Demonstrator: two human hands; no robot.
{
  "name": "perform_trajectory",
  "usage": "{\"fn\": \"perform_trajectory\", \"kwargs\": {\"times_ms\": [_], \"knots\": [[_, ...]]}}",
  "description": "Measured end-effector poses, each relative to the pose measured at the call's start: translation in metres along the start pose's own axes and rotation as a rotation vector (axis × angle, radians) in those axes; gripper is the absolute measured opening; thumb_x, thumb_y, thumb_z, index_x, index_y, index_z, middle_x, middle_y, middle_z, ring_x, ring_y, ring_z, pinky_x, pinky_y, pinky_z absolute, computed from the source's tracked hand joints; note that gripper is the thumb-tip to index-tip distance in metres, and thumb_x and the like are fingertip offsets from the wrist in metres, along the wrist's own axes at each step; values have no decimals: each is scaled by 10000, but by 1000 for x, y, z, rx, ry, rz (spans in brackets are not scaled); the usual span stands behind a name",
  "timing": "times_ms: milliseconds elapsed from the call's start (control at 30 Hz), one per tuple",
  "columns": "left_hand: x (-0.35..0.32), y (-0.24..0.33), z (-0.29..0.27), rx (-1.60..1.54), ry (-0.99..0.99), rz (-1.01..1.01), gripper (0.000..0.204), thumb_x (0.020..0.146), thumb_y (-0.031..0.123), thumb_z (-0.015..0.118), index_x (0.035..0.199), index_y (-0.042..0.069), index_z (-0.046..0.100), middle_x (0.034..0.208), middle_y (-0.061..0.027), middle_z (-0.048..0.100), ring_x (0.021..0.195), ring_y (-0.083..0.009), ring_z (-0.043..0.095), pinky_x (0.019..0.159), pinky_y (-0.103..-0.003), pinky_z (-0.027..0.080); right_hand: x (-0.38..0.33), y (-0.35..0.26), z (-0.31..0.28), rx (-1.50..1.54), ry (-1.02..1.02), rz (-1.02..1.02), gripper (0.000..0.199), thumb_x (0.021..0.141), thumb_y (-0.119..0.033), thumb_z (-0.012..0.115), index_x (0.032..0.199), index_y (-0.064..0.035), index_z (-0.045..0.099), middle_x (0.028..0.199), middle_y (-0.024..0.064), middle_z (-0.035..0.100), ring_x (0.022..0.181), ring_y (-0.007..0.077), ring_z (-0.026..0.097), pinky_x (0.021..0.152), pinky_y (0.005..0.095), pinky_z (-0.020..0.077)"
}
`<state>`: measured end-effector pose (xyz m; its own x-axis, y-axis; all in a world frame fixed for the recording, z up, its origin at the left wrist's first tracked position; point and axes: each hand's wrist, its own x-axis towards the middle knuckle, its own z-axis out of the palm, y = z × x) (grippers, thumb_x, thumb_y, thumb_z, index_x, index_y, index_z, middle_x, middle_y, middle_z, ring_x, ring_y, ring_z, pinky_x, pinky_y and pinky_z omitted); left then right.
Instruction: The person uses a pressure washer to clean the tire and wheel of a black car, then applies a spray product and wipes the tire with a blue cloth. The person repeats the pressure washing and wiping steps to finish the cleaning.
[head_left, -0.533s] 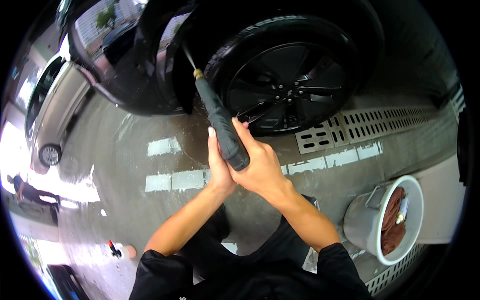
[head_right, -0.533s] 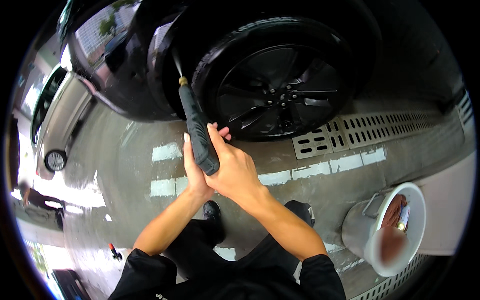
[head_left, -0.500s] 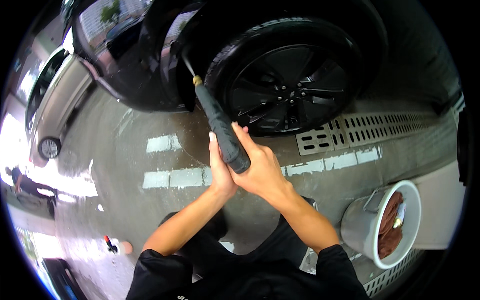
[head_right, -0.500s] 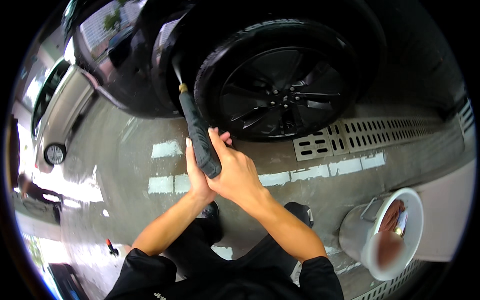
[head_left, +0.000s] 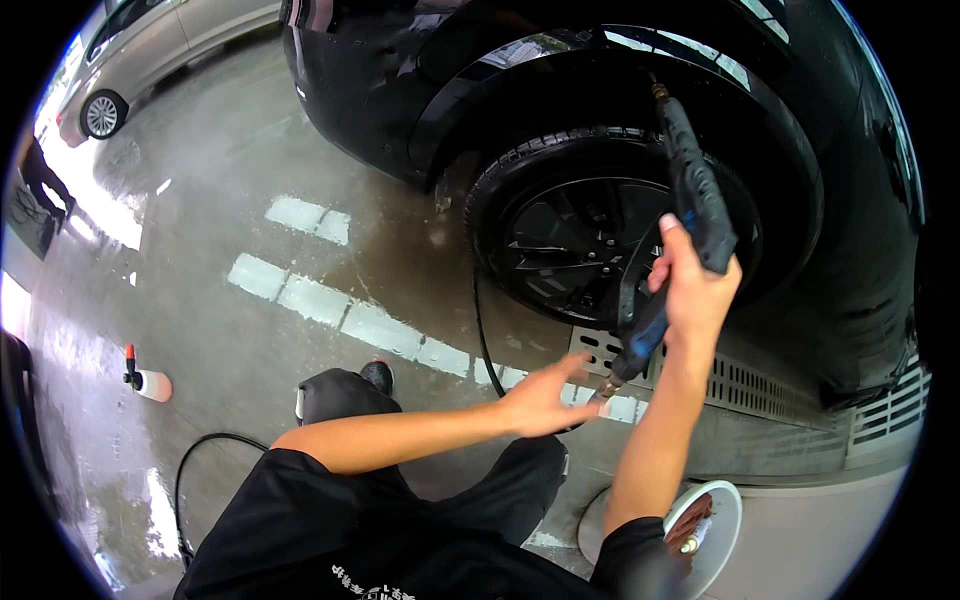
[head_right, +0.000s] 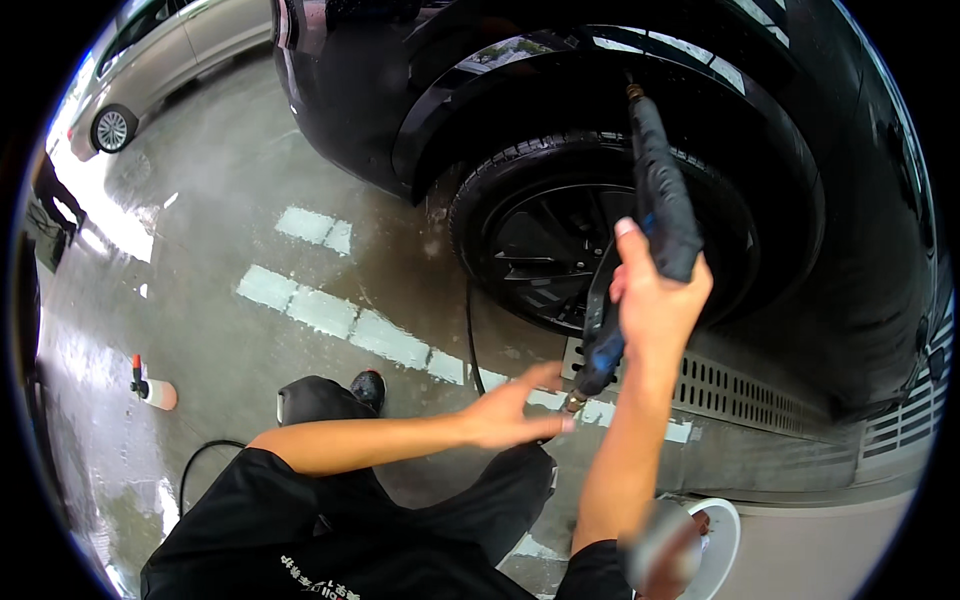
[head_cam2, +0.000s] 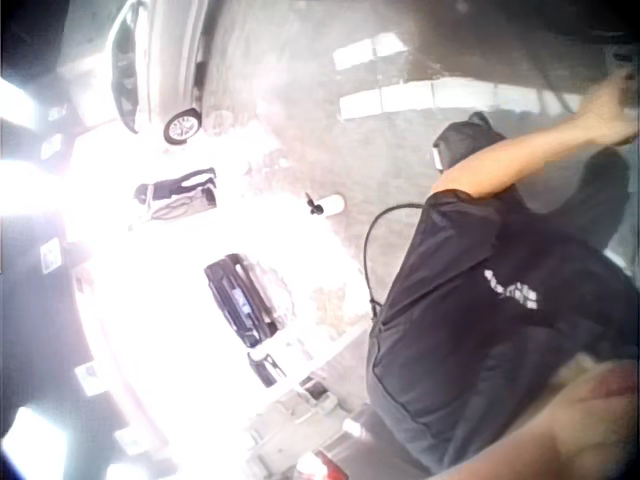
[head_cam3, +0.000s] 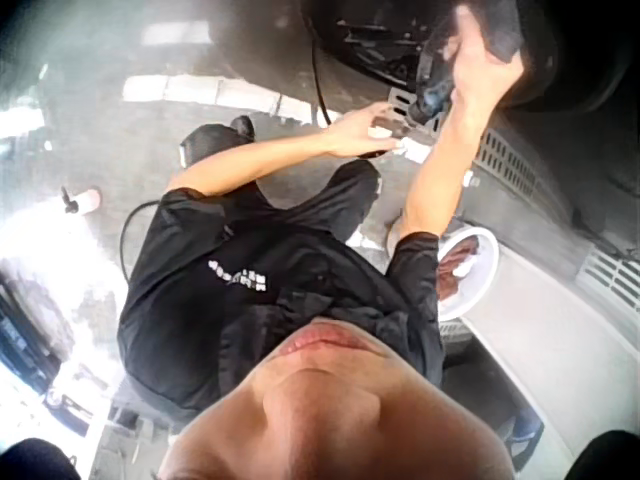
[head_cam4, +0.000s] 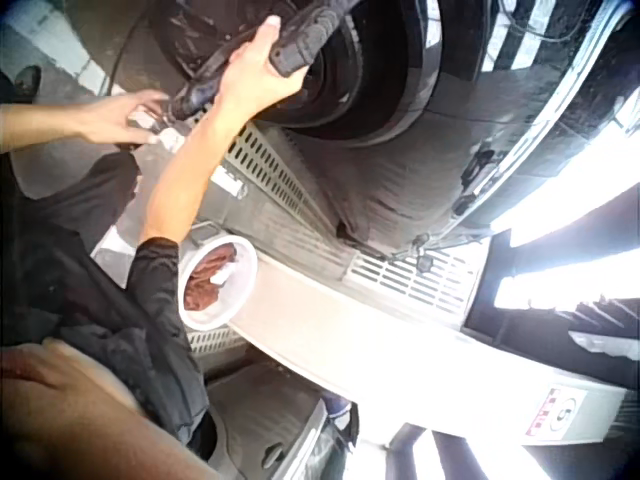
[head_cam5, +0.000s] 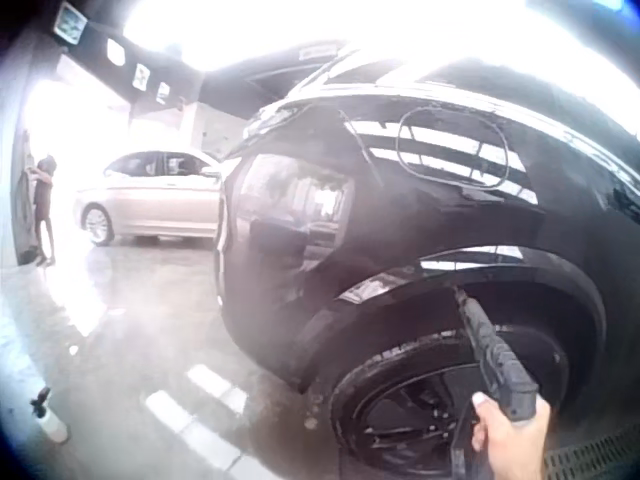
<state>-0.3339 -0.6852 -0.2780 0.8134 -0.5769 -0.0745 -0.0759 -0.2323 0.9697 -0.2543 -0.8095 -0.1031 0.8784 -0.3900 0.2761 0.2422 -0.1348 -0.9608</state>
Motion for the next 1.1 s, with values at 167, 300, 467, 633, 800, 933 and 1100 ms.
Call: {"fn": "perform_trajectory", "kwargs": {"times_ms": [167, 300, 467, 633, 800, 933, 1100], "knots": [[19, -75, 31, 392, -309, 39, 695, 871, 454, 767, 1448, 168, 506, 1399, -63, 580, 1380, -283, 508, 1128, -571, 335, 62, -38, 21, -340, -122, -66, 205, 872, -144, 780, 855, -3, 633, 626, 17, 580, 487, 92, 524, 448, 265, 424], [31, -91, 29, 479, -218, -12, 740, 868, 438, 775, 1481, 165, 465, 1523, -77, 463, 1460, -300, 399, 1182, -591, 295, 90, -17, 54, -660, -208, -186, 297, 837, -210, 796, 1025, 2, 709, 739, 84, 692, 648, 183, 662, 651, 338, 531], [33, -93, 47, 340, -136, 160, 722, 895, 477, 740, 1489, 172, 466, 1565, -94, 453, 1465, -303, 399, 1179, -594, 299, 83, 6, 111, -848, -317, -120, 444, 811, -246, 789, 1183, -20, 702, 958, 181, 762, 926, 301, 752, 876, 394, 565], [33, -95, 57, 237, -189, 67, 521, 996, 519, 585, 1349, 135, 580, 1321, -123, 626, 1290, -329, 560, 1077, -519, 409, 58, 25, 163, -942, -477, -155, 426, 813, -201, 765, 1191, -17, 693, 1031, 234, 755, 1019, 369, 744, 913, 418, 570], [19, -92, 61, 293, -165, 49, 473, 1035, 495, 519, 1241, 83, 626, 1177, -138, 679, 1167, -354, 628, 995, -496, 461, 44, 71, 194, -1037, -571, -129, 514, 823, -202, 745, 1286, 1, 655, 1129, 255, 735, 1081, 380, 722, 954, 415, 558], [11, -94, 65, 330, -174, 76, 481, 1037, 491, 512, 1218, 61, 630, 1189, -154, 689, 1142, -362, 649, 971, -502, 475, 32, 68, 193, -932, -560, -81, 461, 815, -197, 755, 1224, 6, 689, 952, 210, 755, 918, 312, 752, 862, 377, 559], [9, -93, 66, 335, -223, 74, 459, 1036, 475, 517, 1149, 51, 652, 1152, -167, 699, 1090, -391, 664, 939, -508, 486, 36, 71, 169, -829, -636, -71, 396, 785, -181, 774, 1131, 2, 710, 899, 176, 753, 828, 280, 739, 802, 384, 562]]}}
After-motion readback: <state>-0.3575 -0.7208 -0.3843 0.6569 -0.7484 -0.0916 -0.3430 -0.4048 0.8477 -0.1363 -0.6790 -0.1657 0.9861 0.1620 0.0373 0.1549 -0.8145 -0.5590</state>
